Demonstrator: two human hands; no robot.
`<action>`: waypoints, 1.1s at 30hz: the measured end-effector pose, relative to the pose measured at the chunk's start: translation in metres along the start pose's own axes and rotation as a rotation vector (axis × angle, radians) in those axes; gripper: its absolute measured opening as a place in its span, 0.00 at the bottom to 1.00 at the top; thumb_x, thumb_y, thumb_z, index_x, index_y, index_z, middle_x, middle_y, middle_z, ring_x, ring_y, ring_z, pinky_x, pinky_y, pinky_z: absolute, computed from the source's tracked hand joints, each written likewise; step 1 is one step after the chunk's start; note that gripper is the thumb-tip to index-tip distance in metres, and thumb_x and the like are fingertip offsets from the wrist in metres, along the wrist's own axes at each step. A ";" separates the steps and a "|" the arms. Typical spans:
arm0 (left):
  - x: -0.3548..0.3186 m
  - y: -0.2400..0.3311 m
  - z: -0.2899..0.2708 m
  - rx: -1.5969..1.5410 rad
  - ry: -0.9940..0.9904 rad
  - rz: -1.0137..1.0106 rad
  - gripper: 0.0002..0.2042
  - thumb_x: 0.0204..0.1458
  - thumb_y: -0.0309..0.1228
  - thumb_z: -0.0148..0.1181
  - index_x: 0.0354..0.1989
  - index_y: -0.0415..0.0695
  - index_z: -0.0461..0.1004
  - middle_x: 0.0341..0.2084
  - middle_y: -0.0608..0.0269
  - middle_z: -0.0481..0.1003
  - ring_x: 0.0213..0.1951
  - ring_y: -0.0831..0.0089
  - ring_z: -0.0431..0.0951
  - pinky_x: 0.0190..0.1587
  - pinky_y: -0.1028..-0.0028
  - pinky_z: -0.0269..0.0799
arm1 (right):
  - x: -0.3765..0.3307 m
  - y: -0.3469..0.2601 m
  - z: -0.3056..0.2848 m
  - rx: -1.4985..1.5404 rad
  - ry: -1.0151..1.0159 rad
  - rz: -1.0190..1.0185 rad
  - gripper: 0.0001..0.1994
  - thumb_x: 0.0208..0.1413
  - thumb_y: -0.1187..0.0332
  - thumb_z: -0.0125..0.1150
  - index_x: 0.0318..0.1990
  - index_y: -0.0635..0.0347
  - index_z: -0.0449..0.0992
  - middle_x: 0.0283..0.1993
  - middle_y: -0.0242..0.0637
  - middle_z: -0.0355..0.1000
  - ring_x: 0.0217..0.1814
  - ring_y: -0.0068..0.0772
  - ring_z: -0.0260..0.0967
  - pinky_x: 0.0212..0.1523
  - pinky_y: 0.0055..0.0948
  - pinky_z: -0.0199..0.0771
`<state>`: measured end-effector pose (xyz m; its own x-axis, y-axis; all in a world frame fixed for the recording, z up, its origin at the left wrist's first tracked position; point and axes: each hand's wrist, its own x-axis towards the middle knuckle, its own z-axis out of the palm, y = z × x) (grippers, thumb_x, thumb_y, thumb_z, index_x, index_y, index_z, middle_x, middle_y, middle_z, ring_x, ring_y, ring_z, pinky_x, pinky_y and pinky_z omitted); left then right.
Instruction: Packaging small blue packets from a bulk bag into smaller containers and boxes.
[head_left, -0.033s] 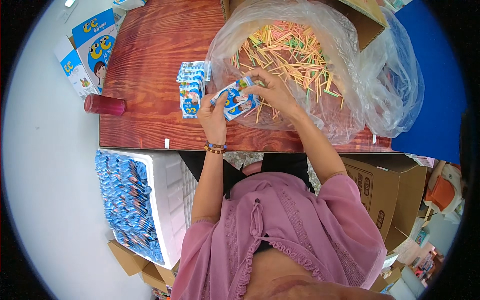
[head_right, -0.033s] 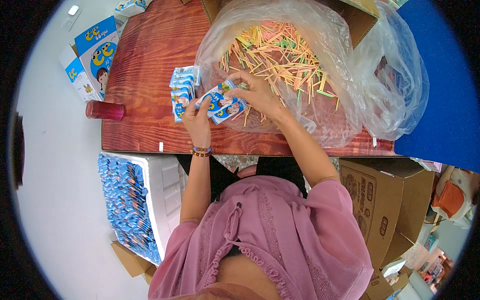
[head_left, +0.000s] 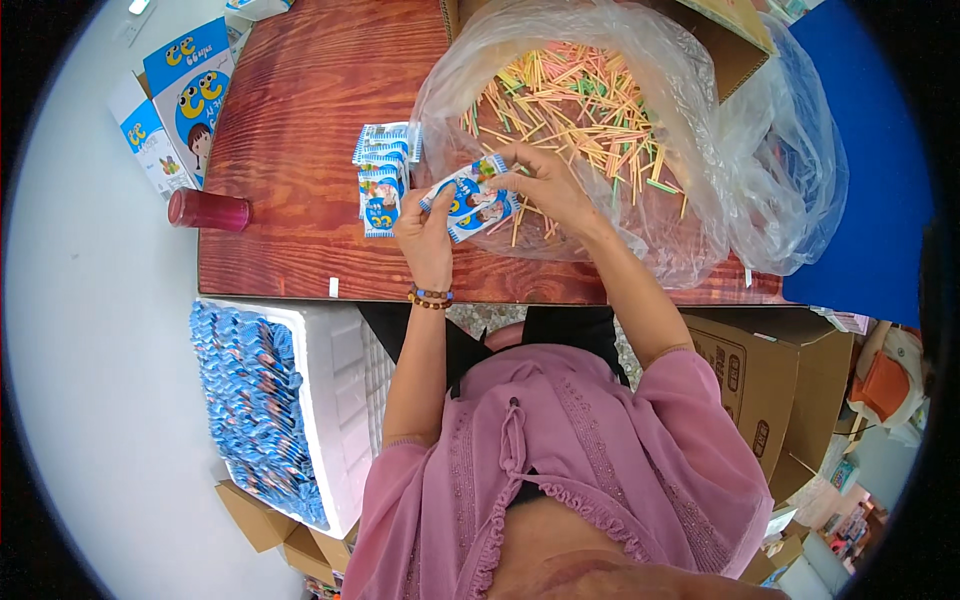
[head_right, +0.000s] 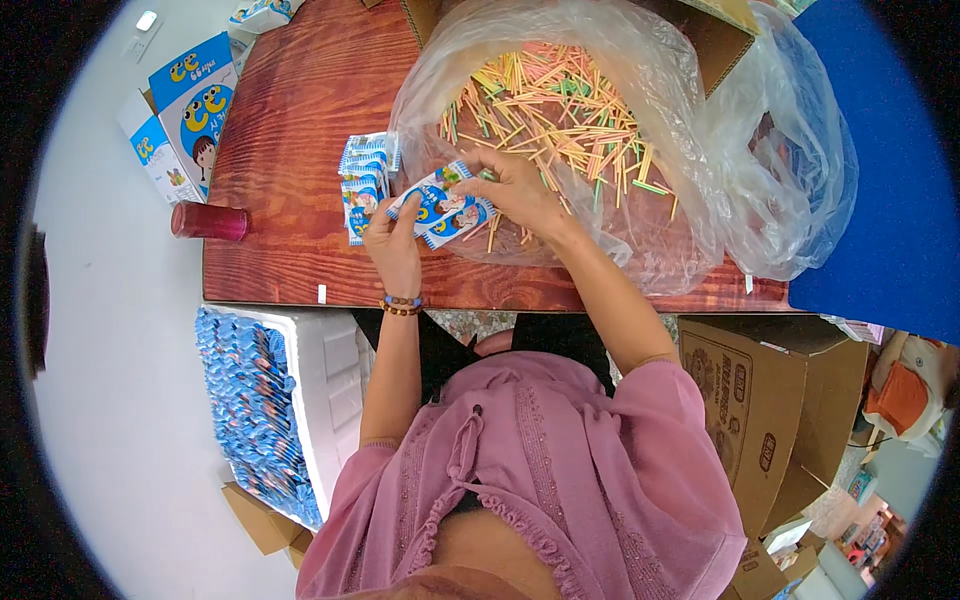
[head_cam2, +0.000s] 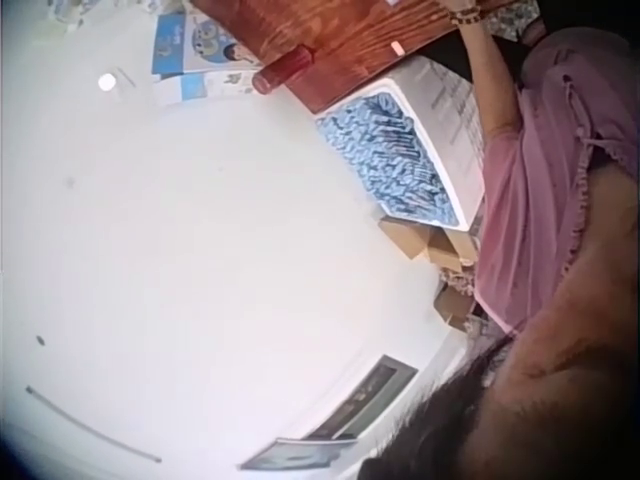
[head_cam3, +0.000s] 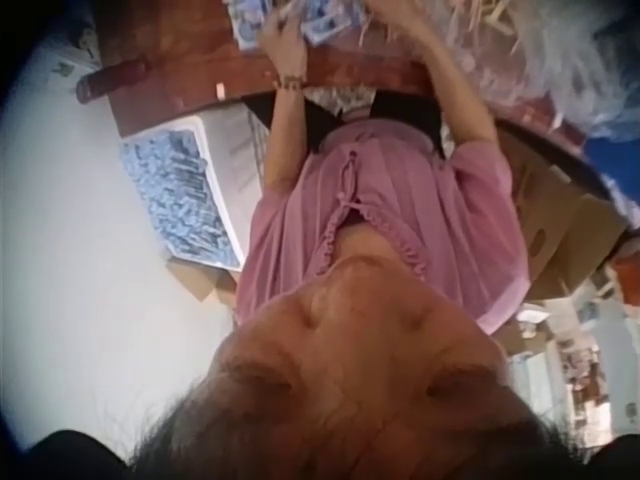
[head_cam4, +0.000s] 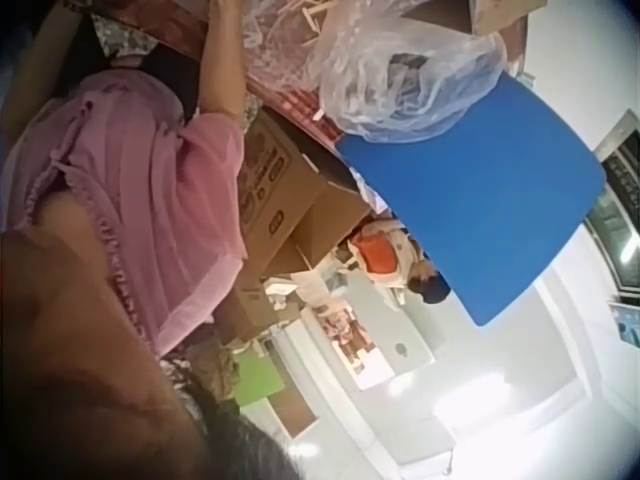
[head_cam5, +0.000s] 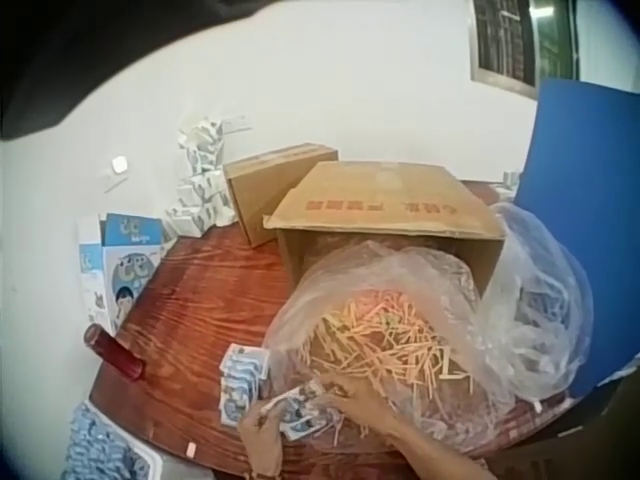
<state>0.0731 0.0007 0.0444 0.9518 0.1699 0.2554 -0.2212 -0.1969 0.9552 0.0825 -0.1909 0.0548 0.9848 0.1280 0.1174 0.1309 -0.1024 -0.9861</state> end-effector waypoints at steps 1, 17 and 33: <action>-0.002 0.006 -0.001 -0.223 -0.053 -0.241 0.04 0.50 0.23 0.65 0.33 0.38 0.77 0.28 0.68 0.77 0.31 0.80 0.74 0.34 0.77 0.69 | -0.003 -0.003 -0.002 -0.002 -0.065 0.106 0.06 0.57 0.70 0.60 0.35 0.65 0.78 0.35 0.29 0.73 0.37 0.17 0.68 0.39 0.22 0.68; -0.024 0.021 0.001 -0.631 -0.009 -0.320 0.06 0.56 0.25 0.60 0.37 0.34 0.78 0.31 0.65 0.78 0.32 0.84 0.74 0.36 0.81 0.71 | -0.019 -0.024 0.001 0.178 -0.102 0.130 0.08 0.54 0.70 0.63 0.39 0.64 0.79 0.34 0.29 0.75 0.39 0.16 0.68 0.40 0.21 0.68; -0.033 0.020 0.007 -0.849 -0.059 -0.501 0.09 0.60 0.29 0.55 0.38 0.35 0.77 0.36 0.62 0.78 0.37 0.80 0.77 0.41 0.77 0.73 | -0.039 -0.026 -0.012 0.003 -0.349 0.020 0.09 0.52 0.66 0.66 0.34 0.61 0.75 0.25 0.25 0.66 0.27 0.13 0.59 0.25 0.21 0.58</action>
<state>0.0392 -0.0157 0.0545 0.9809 -0.0086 -0.1941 0.1535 0.6468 0.7470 0.0420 -0.2055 0.0775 0.8887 0.4556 0.0515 0.1114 -0.1055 -0.9882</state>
